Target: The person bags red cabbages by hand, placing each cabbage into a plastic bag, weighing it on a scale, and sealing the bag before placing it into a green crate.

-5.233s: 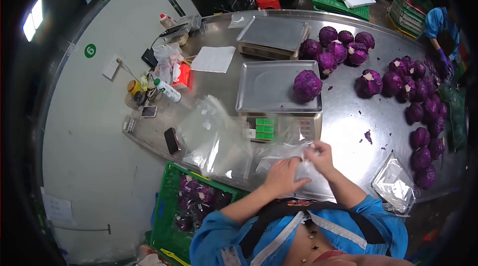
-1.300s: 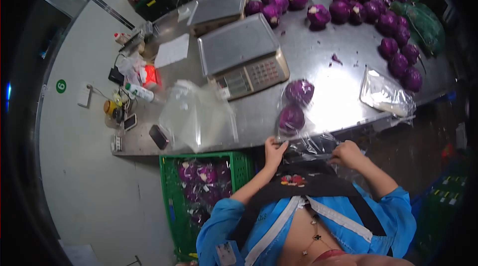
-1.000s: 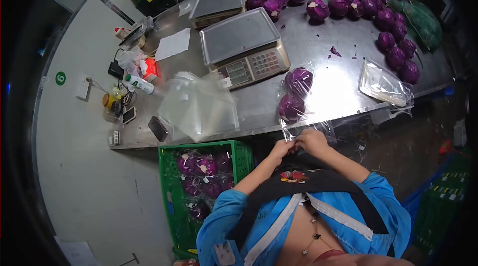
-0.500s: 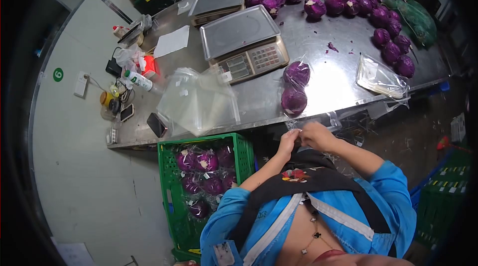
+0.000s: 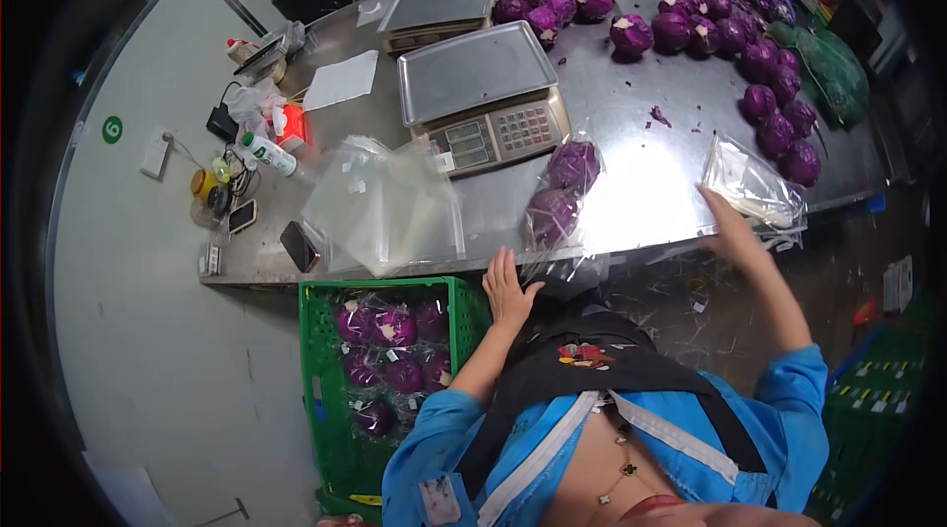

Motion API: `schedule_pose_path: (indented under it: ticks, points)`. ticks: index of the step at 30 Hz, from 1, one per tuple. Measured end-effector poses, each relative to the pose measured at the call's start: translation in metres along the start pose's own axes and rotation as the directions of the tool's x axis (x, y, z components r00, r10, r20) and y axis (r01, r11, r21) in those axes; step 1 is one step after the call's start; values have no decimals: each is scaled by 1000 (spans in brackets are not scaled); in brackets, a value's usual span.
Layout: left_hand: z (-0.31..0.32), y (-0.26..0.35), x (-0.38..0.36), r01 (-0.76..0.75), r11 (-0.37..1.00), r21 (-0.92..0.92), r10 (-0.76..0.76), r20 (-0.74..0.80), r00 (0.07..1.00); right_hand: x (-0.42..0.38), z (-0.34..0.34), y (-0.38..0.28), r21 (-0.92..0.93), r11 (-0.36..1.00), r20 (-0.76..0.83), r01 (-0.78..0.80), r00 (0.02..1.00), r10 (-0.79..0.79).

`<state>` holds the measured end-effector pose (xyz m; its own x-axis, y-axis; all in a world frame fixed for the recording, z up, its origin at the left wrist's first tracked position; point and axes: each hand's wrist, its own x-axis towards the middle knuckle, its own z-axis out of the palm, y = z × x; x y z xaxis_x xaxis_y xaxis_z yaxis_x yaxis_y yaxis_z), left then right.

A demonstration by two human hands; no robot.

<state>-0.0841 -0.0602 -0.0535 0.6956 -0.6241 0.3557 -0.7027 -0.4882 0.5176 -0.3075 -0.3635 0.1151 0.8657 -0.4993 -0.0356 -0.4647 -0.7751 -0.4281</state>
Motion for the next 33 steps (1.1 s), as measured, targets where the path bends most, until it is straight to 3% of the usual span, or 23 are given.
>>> schedule_pose_path:
  ticks: [1,2,4,5,7,8,9,10,11,12,13,14,16,18,19,20,22,23,25,26,28,32,33]
  points:
    - [5,0,5,8,1000,8,-8,-9,1000,28,12,-19,-132,983,-118,124,983,-140]
    - [12,-4,11,2,1000,-14,-2,25,1000,56,23,-37,-72,971,-153,230,959,-238]
    - [13,0,27,-38,994,-106,41,27,999,100,42,-71,4,895,39,446,894,-446]
    - [14,3,32,-33,995,-97,35,17,999,115,51,-84,15,798,112,603,792,-601]
    - [17,10,39,-250,952,-176,276,149,949,134,64,-105,-26,508,203,861,503,-840]
    - [19,14,43,-137,927,-349,171,68,983,150,89,-87,104,524,281,846,480,-831]
    - [20,10,50,-132,933,-336,160,56,986,171,109,-72,222,535,352,815,445,-823]
    - [20,4,59,116,805,-582,-59,116,991,185,91,-76,331,751,243,571,718,-653]
    - [21,-2,66,328,556,-764,-246,226,943,203,70,-80,460,847,178,266,907,-382]
    - [-3,12,92,472,545,-693,-409,272,871,225,62,-75,576,788,49,215,954,-296]
    - [-2,2,111,408,365,-837,-486,203,850,242,57,-66,689,705,-59,168,983,-176]
    - [-28,19,143,367,485,-794,-551,48,833,256,54,-55,746,627,-120,226,971,-206]
    - [-49,28,184,154,478,-865,-389,-51,920,269,47,-53,770,533,-256,351,935,-245]
    - [-54,24,191,182,460,-869,-419,-31,907,257,42,-51,777,529,-250,342,938,-240]
    - [-54,21,189,231,433,-871,-447,15,894,243,47,-47,788,531,-233,311,949,-210]
    - [-46,18,179,236,438,-867,-450,16,893,227,59,-38,837,519,-116,175,983,-146]
    - [-15,7,148,477,202,-856,-556,301,775,196,94,-20,901,423,98,-91,995,6]
    - [3,0,131,486,197,-852,-563,308,767,182,112,-13,916,340,196,-213,977,86]
    - [41,-15,104,723,234,-650,-674,428,602,158,139,-12,892,226,335,-392,908,250]
    - [54,-19,97,735,225,-640,-680,437,589,150,153,-7,893,175,360,-416,891,277]
    - [67,-23,91,716,667,-207,-668,258,698,139,178,5,875,148,394,-460,856,334]
    - [62,-8,108,697,717,29,-668,316,674,130,168,8,838,149,470,-525,833,291]
    - [58,-6,109,549,834,51,-549,167,819,128,166,10,837,148,470,-527,831,296]
